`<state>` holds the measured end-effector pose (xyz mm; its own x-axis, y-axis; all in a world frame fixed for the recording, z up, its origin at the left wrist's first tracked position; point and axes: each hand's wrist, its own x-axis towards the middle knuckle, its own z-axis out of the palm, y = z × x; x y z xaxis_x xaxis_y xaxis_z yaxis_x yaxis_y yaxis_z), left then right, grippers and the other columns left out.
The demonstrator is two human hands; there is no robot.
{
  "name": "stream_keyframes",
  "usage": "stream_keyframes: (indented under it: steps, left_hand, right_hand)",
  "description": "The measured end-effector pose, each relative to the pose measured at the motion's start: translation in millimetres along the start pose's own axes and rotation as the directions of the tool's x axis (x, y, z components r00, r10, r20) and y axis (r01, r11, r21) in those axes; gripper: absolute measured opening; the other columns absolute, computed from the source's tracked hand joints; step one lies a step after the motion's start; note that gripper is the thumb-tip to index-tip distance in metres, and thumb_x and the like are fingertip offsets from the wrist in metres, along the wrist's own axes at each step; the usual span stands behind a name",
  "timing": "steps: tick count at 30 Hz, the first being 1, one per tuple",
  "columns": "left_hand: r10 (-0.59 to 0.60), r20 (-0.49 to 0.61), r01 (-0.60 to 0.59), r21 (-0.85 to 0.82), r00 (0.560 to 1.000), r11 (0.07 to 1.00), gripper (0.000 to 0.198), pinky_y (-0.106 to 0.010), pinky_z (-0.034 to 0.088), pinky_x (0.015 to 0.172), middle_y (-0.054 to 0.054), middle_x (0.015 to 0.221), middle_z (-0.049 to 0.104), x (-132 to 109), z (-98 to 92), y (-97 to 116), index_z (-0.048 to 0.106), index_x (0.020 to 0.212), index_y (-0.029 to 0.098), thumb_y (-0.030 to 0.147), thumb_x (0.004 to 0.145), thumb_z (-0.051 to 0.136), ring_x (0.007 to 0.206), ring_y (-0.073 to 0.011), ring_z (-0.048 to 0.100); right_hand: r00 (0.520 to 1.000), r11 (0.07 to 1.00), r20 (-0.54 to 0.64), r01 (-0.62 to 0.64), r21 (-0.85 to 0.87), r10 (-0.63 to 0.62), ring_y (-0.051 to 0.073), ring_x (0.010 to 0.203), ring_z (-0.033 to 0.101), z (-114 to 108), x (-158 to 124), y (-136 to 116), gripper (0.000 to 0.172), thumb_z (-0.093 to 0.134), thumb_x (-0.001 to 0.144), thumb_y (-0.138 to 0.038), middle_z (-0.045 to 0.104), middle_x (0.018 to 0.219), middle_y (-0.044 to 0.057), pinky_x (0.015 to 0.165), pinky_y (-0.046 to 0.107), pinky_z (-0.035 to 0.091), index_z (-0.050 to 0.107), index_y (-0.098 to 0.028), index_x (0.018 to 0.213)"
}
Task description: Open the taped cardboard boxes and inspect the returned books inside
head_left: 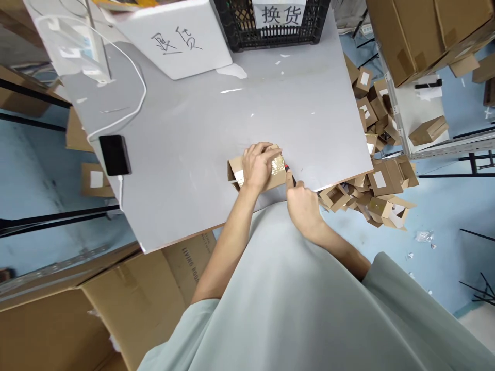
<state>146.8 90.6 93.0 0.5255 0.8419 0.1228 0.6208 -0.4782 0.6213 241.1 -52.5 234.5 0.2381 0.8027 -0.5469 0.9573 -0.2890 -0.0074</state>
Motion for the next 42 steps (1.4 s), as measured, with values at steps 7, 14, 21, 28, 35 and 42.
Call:
stream_keyframes:
  steps: [7,14,21,28,35,42]
  left_hand:
    - [-0.019,-0.016,0.019,0.027,1.000,0.999,0.042,-0.047,0.046,0.105,-0.006,0.134,0.079,-2,2.1,-1,0.087,0.121,0.037,0.016,0.110,0.052,0.119,-0.0284,0.068]
    - [-0.021,0.010,0.022,-0.023,1.000,0.999,0.039,-0.048,0.050,0.113,-0.008,0.136,0.078,1,-1.6,6,0.086,0.121,0.033,0.017,0.108,0.053,0.127,-0.0264,0.070]
    - [-0.139,-0.327,0.141,-0.016,0.935,0.990,0.038,-0.047,0.048,0.125,-0.014,0.149,0.070,-38,-57.7,-5,0.074,0.141,0.026,0.030,0.113,0.049,0.144,-0.0261,0.063]
    - [-0.576,-0.196,0.497,-0.339,0.793,0.799,0.057,-0.044,0.066,0.102,-0.019,0.150,0.071,-107,-55.3,-38,0.070,0.146,0.024,0.056,0.100,0.074,0.126,-0.0309,0.076]
    - [-0.583,-0.157,0.417,-0.557,0.797,0.719,0.050,-0.049,0.056,0.123,-0.013,0.147,0.077,-105,-33.8,-27,0.077,0.141,0.021,0.053,0.103,0.070,0.138,-0.0332,0.073]
    - [-0.627,-0.147,0.370,-0.696,0.765,0.615,0.047,-0.055,0.054,0.127,-0.013,0.146,0.078,-108,-31.6,-29,0.081,0.134,0.022,0.051,0.097,0.079,0.142,-0.0360,0.071]
  right_hand:
    - [0.997,0.999,0.076,0.006,0.044,-0.009,0.021,0.091,0.084,6,-28,10,0.071,0.046,0.106,-0.004,0.078,0.118,0.020,0.079,0.026,0.064,0.036,-0.014,0.176]
    - [0.940,0.898,-0.299,-0.017,0.440,0.165,0.026,0.095,0.079,62,7,84,0.057,0.041,0.117,-0.030,0.079,0.123,0.015,0.089,0.035,0.061,0.038,-0.019,0.173]
    - [0.875,0.589,-0.209,-0.102,0.802,0.436,0.022,0.111,0.066,190,150,144,0.029,0.056,0.105,-0.025,0.074,0.125,0.021,0.104,0.030,0.053,0.065,-0.006,0.125]
    - [0.839,0.607,-0.188,-0.196,0.770,0.510,0.028,0.118,0.061,217,152,159,0.031,0.056,0.096,-0.023,0.072,0.121,0.022,0.113,0.041,0.048,0.068,-0.007,0.119]
    - [0.909,0.554,-0.343,0.163,0.816,0.238,0.026,0.148,0.057,164,149,108,0.060,0.050,0.107,-0.033,0.057,0.164,0.032,0.123,0.039,0.047,0.055,-0.003,0.159]
    - [0.918,0.413,-0.371,0.396,0.820,-0.143,0.021,0.161,0.052,90,98,51,0.069,0.027,0.119,-0.053,0.061,0.167,0.020,0.134,0.040,0.039,0.057,-0.010,0.165]
